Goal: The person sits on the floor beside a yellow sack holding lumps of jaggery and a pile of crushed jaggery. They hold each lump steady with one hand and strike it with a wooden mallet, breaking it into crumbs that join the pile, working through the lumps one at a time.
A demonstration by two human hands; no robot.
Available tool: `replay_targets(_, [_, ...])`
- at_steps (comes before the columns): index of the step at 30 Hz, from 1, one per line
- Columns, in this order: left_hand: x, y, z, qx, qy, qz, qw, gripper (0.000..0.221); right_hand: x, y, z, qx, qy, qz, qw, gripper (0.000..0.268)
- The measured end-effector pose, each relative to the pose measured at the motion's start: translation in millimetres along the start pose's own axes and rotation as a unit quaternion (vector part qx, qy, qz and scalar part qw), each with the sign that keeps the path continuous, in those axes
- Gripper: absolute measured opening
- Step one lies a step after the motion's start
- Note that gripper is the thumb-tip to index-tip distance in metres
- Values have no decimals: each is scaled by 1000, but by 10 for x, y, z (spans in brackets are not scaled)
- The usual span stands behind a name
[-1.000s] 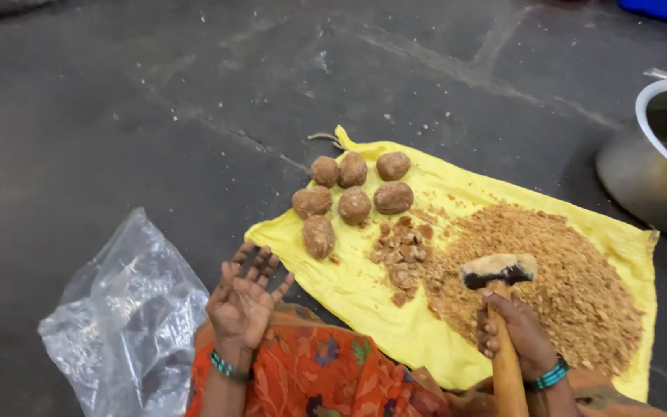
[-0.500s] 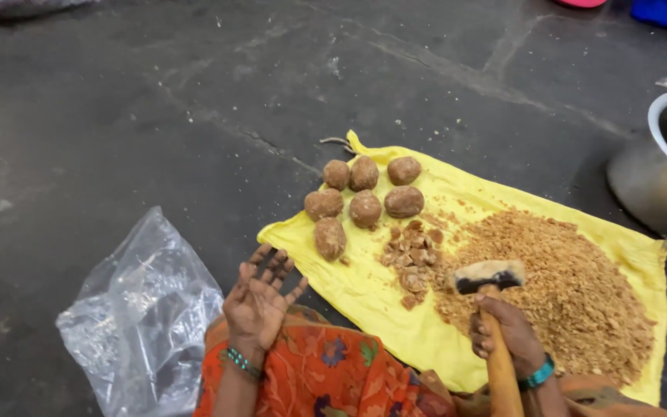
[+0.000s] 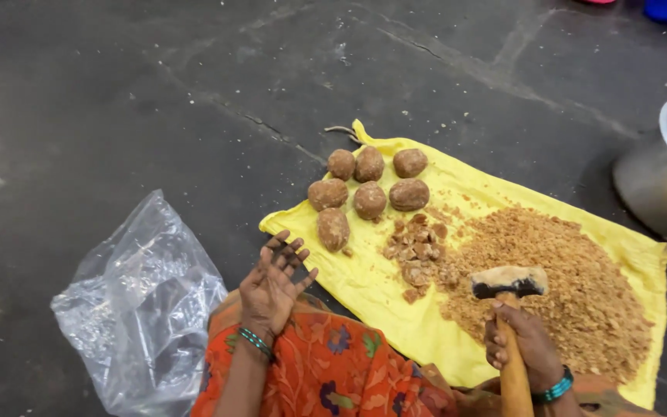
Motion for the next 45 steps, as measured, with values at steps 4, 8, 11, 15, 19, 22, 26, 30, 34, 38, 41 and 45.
replay_targets(4, [17,6,33,-2,21,-1,1000,58,-133,-17,96,-90,-111,27,989,23])
replay_targets(8, [36,-32,-13,4,14,2,1000,59,-446,430,-25,-113,-98,88,985,22])
replay_targets(11, [4,-44,18,-2,15,9,1000,59,-319,653,-370,-16,-22,12,1000,26])
replay_targets(15, [-13,6,66,-6,35,-1,999,60,357,-29,295,-34,-79,-99,991,25])
replay_targets(19, [41,69,92,-25,56,-18,998,61,406,16,550,-113,-100,-57,987,26])
replay_targets(22, [59,88,72,-34,57,-20,998,62,73,666,73,-131,-101,40,985,24])
replay_targets(26, [41,21,38,-45,67,-22,996,62,69,875,-373,-110,-79,13,991,17])
replay_targets(30, [61,63,76,-30,69,-30,997,62,386,183,57,-21,-37,-105,994,18])
replay_targets(34, [70,101,72,-26,54,-24,998,63,362,86,435,-125,-104,-51,985,27])
replay_targets(38, [86,99,-4,-22,27,-2,999,65,-170,776,220,-145,-163,45,975,21])
replay_targets(41, [56,31,14,-25,29,-2,999,64,-128,907,-110,-60,-93,41,993,19])
replay_targets(45, [18,41,89,-29,39,-20,999,63,241,319,147,-34,-37,7,999,23])
Point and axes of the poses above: each hand's wrist, its own y-axis towards the middle knuckle, its own z-axis out of the palm, x = y × z, the point moved 1 cm from there along y, towards the middle knuckle, and after that the axes turned 7 degrees about z, right-handed, at the moved point
